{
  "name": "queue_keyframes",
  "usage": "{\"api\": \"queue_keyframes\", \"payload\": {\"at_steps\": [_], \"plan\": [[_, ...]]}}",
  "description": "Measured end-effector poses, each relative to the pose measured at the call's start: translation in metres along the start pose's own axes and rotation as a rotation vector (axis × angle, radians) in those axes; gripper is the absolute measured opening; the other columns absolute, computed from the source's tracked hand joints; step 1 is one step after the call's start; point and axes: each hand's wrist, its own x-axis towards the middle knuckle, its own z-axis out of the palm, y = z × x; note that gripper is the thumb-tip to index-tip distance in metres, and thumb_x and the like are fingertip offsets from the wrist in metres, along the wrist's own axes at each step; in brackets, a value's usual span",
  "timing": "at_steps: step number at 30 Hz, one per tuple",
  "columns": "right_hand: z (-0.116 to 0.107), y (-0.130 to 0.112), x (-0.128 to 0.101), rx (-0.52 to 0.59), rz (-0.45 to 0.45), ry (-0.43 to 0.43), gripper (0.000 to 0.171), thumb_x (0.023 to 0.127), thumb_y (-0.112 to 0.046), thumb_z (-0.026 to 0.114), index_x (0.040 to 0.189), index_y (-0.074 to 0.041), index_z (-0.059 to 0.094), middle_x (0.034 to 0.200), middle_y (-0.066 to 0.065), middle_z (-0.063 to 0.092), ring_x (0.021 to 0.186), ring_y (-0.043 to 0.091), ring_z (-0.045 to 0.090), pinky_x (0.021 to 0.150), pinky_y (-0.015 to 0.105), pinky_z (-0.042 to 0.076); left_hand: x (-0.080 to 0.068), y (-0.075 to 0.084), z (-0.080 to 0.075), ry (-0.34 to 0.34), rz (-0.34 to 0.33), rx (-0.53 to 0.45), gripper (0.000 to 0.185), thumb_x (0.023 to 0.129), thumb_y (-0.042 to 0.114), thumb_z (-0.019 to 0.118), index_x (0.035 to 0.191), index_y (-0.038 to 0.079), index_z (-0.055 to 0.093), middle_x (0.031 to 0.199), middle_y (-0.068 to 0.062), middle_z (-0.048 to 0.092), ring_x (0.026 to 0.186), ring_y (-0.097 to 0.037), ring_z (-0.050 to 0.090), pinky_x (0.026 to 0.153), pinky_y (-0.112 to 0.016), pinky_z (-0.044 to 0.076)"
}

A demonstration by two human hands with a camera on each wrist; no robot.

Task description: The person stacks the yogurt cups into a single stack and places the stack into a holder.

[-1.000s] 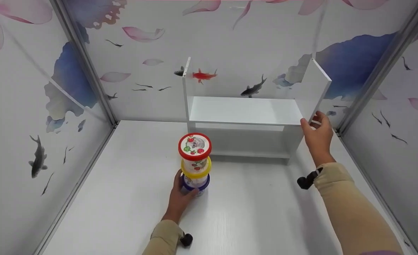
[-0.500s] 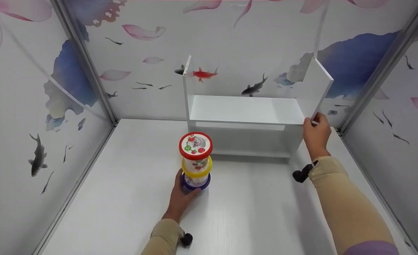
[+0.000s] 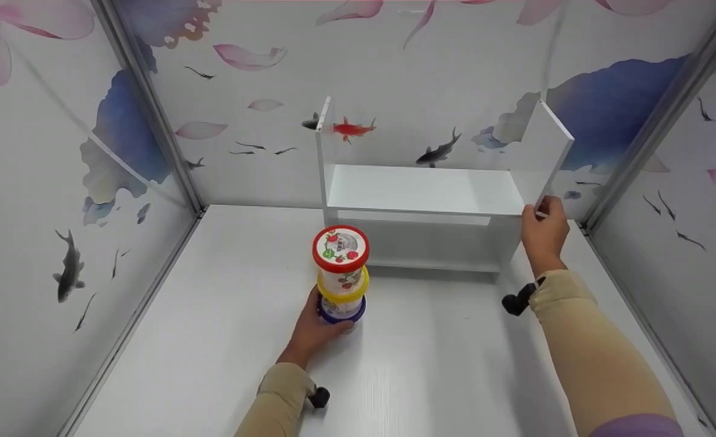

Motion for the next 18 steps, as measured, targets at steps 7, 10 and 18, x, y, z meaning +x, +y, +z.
{"api": "queue_keyframes", "payload": {"at_steps": [7, 10, 18], "plan": [[-0.002, 0.002, 0.002, -0.034, 0.003, -0.020, 0.046, 0.104, -0.028, 0.047, 0.142, -0.003, 0.049, 0.138, 0.021, 0.056, 0.124, 0.032, 0.058, 0.102, 0.046, 0.051, 0.005, 0.014, 0.008, -0.036, -0.047, -0.003, 0.119, 0.062, 0.042, 0.097, 0.159, 0.023, 0.030, 0.156, -0.004, 0.043, 0.144, -0.035, 0.038, 0.117, -0.061, 0.028], [-0.002, 0.002, 0.002, -0.046, 0.005, -0.030, 0.046, 0.104, -0.029, 0.047, 0.142, -0.005, 0.049, 0.139, 0.020, 0.056, 0.125, 0.033, 0.057, 0.103, 0.047, 0.051, 0.007, 0.019, 0.013, -0.042, -0.056, -0.013, 0.119, 0.062, 0.041, 0.097, 0.159, 0.024, 0.030, 0.156, -0.003, 0.043, 0.144, -0.034, 0.038, 0.118, -0.061, 0.027], [-0.005, 0.002, 0.001, -0.052, 0.022, -0.057, 0.047, 0.104, -0.030, 0.046, 0.143, -0.005, 0.048, 0.138, 0.021, 0.056, 0.125, 0.033, 0.057, 0.102, 0.047, 0.051, 0.013, 0.040, 0.023, -0.065, -0.022, -0.013, 0.114, 0.064, 0.039, 0.096, 0.157, 0.029, 0.031, 0.156, -0.001, 0.042, 0.144, -0.033, 0.038, 0.118, -0.060, 0.029]]}}
